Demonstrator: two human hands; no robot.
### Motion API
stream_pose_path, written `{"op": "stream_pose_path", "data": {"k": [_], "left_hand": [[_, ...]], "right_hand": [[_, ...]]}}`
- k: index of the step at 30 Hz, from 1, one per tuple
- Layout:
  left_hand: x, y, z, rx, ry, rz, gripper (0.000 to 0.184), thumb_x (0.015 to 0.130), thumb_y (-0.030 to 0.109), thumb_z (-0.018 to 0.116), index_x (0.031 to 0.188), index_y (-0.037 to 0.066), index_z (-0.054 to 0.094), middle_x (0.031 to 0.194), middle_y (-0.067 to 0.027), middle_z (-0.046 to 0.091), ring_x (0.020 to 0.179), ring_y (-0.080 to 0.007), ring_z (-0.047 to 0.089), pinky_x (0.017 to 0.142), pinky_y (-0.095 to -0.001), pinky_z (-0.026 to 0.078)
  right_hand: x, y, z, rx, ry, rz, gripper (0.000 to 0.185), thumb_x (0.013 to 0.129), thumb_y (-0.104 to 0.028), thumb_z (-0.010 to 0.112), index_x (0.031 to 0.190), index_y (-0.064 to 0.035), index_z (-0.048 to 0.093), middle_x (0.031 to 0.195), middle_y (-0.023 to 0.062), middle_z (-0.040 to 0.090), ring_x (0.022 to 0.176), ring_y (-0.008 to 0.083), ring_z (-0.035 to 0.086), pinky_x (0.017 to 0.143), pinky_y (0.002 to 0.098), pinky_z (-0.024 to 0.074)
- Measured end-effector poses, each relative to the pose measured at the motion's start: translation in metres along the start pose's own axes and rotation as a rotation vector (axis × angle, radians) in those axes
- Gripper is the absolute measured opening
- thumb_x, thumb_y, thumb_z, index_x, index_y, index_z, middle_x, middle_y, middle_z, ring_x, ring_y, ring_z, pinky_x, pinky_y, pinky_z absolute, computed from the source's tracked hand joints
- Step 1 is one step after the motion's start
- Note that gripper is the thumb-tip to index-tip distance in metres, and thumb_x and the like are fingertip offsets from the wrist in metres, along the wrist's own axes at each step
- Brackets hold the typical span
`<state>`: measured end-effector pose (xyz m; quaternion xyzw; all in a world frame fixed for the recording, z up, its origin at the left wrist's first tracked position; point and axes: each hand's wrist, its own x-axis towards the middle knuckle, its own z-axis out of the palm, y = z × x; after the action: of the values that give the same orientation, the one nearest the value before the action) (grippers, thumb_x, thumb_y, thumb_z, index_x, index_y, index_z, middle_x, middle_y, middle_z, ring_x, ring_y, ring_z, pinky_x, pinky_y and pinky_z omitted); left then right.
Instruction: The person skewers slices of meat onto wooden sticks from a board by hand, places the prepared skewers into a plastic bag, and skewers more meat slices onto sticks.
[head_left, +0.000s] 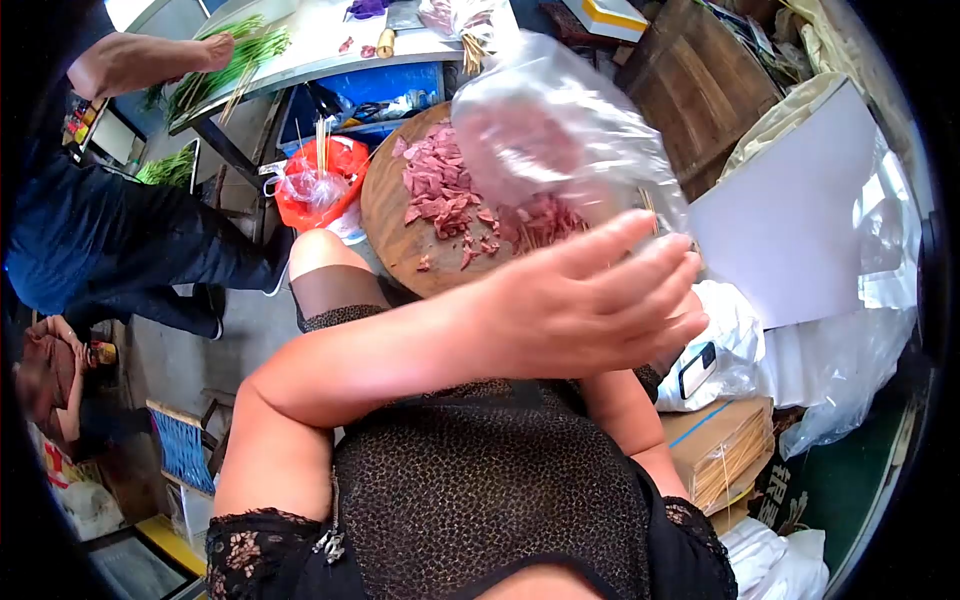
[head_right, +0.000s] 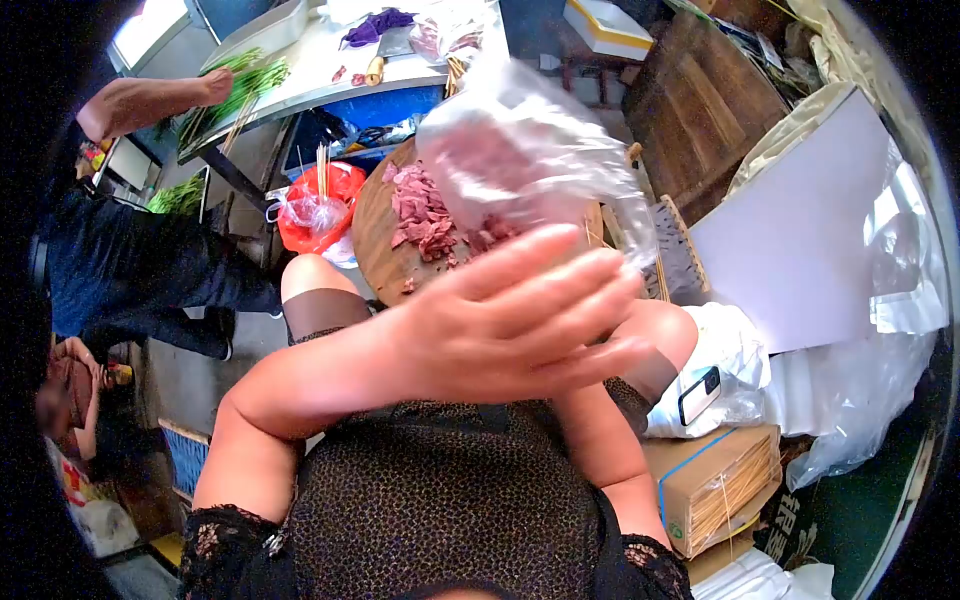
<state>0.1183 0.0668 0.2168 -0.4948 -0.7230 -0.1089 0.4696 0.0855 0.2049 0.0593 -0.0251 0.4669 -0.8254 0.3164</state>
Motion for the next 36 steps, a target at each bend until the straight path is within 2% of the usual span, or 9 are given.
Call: {"op": "stream_pose_path", "data": {"k": [6,8,11,15,16,23,29,32,36], "left_hand": [[-0.086,-0.053,0.013,-0.269,0.088,-0.791,0.095,0.068,0.027,0.074,0.14,0.007,0.015,0.135,-0.0202,0.033,0.124,-0.03,0.035,0.103,-0.041,0.029],[-0.116,-0.054,0.031,-0.746,-0.049,-1.429,0.118,0.064,0.029,0.079,0.14,0.007,-0.009,0.141,-0.0224,0.02,0.128,-0.0306,0.028,0.102,-0.0408,0.028],[-0.133,-0.045,0.052,-1.198,0.067,-1.365,0.109,0.071,0.006,0.072,0.141,0.013,-0.011,0.141,-0.0174,0.025,0.123,-0.0245,0.036,0.098,-0.0346,0.033],[-0.115,-0.052,0.046,-1.541,0.176,-1.257,0.081,0.075,-0.001,0.065,0.14,0.009,0.018,0.131,-0.0058,0.04,0.117,-0.0153,0.041,0.096,-0.0311,0.036],[-0.12,-0.055,0.053,-1.336,0.205,-1.307,0.059,0.077,-0.002,0.062,0.13,0.006,0.037,0.121,-0.0037,0.05,0.111,-0.0132,0.047,0.093,-0.0295,0.038],[-0.168,-0.097,0.044,-0.427,0.271,-1.353,0.029,0.086,0.001,0.051,0.114,0.0,0.05,0.078,-0.0006,0.058,0.068,-0.0057,0.055,0.062,-0.021,0.045],[-0.129,-0.014,0.02,-0.856,-0.246,-0.919,0.027,0.084,-0.001,0.053,0.111,0.0,0.051,0.093,-0.0033,0.058,0.087,-0.0129,0.056,0.082,-0.027,0.044],[-0.114,-0.002,0.023,-1.705,-0.092,-1.37,0.021,0.087,0.008,0.054,0.107,0.001,0.053,0.094,-0.0035,0.059,0.086,-0.0111,0.057,0.081,-0.0251,0.044],[-0.134,-0.013,0.043,-1.684,0.026,-1.565,0.02,0.087,0.016,0.057,0.1,0.002,0.052,0.081,-0.0024,0.06,0.07,-0.0089,0.056,0.065,-0.0218,0.047]], "right_hand": [[-0.016,-0.012,0.026,0.344,-0.07,0.086,0.06,0.086,-0.062,0.027,0.092,-0.0077,0.052,0.048,-0.0038,0.032,0.029,0.0055,0.025,0.026,0.0203,0.0245],[-0.017,-0.01,0.027,0.485,-0.2,0.052,0.057,0.088,-0.06,0.026,0.094,-0.0087,0.052,0.048,-0.005,0.033,0.029,0.0041,0.027,0.027,0.0193,0.0254],[-0.014,-0.008,0.028,0.557,-0.327,0.049,0.056,0.088,-0.059,0.027,0.097,-0.0093,0.052,0.048,-0.0054,0.033,0.03,0.0039,0.028,0.027,0.0193,0.0258],[-0.016,-0.012,0.031,0.566,-0.32,0.072,0.055,0.088,-0.059,0.029,0.096,-0.0097,0.052,0.048,-0.0058,0.033,0.03,0.0041,0.03,0.027,0.019,0.026],[-0.016,-0.013,0.031,0.554,-0.338,0.076,0.055,0.088,-0.06,0.029,0.095,-0.01,0.051,0.048,-0.0057,0.033,0.03,0.0041,0.03,0.027,0.0193,0.0254],[-0.023,-0.018,0.031,0.294,-0.109,-0.059,0.052,0.088,-0.059,0.029,0.092,-0.0115,0.049,0.048,-0.0047,0.028,0.031,0.0063,0.026,0.027,0.0211,0.0217],[-0.009,-0.011,0.019,0.462,-0.181,-0.129,0.057,0.089,-0.06,0.025,0.094,-0.0088,0.05,0.051,-0.0022,0.033,0.031,0.0073,0.025,0.028,0.0235,0.0227],[-0.001,-0.007,0.021,0.524,-0.276,-0.092,0.06,0.087,-0.062,0.023,0.093,-0.0092,0.05,0.05,-0.0024,0.032,0.03,0.0069,0.024,0.027,0.023,0.0228],[-0.001,-0.005,0.032,0.441,-0.376,0.008,0.062,0.085,-0.066,0.023,0.088,-0.0098,0.049,0.047,-0.0022,0.031,0.029,0.0077,0.026,0.027,0.0231,0.0233]]}}
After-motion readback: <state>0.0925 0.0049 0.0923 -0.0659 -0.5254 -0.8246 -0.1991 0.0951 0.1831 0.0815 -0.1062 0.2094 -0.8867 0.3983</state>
